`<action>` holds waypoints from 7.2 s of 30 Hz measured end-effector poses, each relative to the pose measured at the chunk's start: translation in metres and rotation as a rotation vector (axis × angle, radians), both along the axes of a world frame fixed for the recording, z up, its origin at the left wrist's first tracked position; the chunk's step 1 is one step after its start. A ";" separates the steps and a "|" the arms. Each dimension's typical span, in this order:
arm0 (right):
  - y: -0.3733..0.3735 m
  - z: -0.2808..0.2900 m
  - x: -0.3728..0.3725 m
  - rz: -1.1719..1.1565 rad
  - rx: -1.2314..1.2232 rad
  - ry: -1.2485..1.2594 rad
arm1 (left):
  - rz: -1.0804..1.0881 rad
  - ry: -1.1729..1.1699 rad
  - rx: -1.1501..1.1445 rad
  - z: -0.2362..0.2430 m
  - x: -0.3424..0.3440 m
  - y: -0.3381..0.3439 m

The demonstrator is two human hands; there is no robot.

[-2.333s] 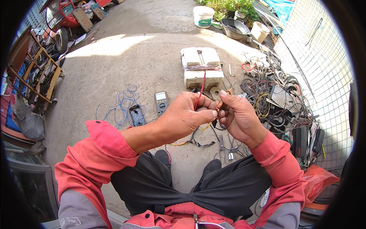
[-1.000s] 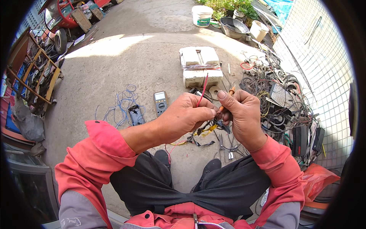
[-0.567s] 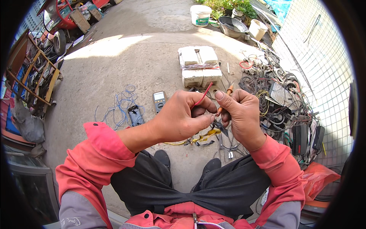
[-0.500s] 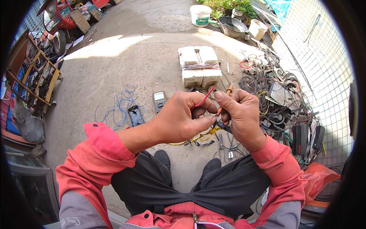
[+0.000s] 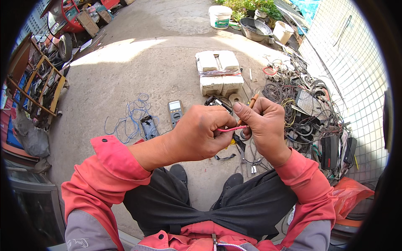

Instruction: The person walks through a cluttered outdoor workshop, then sits on the ground and uses pliers to strip and twist wires. The person handles a red wire and a black wire, stripping insulation and twisting the exposed strands together.

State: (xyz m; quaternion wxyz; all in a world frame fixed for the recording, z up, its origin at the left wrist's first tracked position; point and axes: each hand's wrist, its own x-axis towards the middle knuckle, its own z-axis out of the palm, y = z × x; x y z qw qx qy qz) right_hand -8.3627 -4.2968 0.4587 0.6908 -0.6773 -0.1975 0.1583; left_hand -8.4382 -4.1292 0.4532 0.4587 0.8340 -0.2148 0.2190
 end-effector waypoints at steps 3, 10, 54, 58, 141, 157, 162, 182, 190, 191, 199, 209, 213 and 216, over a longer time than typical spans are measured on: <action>0.000 0.001 -0.001 0.007 -0.015 -0.005 | 0.003 -0.023 0.025 -0.001 -0.001 0.000; 0.000 0.004 -0.003 0.033 -0.023 -0.018 | -0.025 -0.017 0.057 -0.001 -0.002 0.001; -0.003 0.000 0.005 0.062 0.114 0.127 | -0.070 0.698 -0.478 0.014 -0.002 -0.001; -0.004 -0.001 0.005 0.086 0.126 0.092 | -0.070 0.693 -0.455 0.009 -0.002 0.000; -0.012 -0.014 0.025 0.145 0.363 0.518 | -0.041 0.776 -0.634 0.011 0.003 0.007; -0.012 -0.016 0.026 0.123 0.368 0.507 | -0.091 0.826 -0.742 0.002 0.007 0.008; -0.011 -0.016 0.026 0.105 0.350 0.505 | -0.101 0.893 -0.809 0.002 0.007 0.008; -0.011 -0.016 0.026 0.087 0.318 0.475 | -0.126 0.842 -0.702 0.001 0.007 0.009; -0.013 -0.016 0.028 0.107 0.343 0.476 | -0.100 0.770 -0.648 0.003 0.006 0.008; -0.012 -0.016 0.028 0.107 0.342 0.475 | -0.098 0.765 -0.645 0.002 0.006 0.008; -0.013 -0.014 0.028 0.124 0.356 0.457 | -0.101 0.752 -0.623 0.001 0.006 0.010; -0.014 -0.012 0.027 0.144 0.350 0.446 | -0.108 0.757 -0.621 0.003 0.005 0.009; -0.014 -0.010 0.027 0.123 0.319 0.451 | -0.102 0.753 -0.607 0.003 0.005 0.009; -0.013 -0.011 0.027 0.112 0.298 0.469 | -0.094 0.753 -0.591 0.003 0.005 0.009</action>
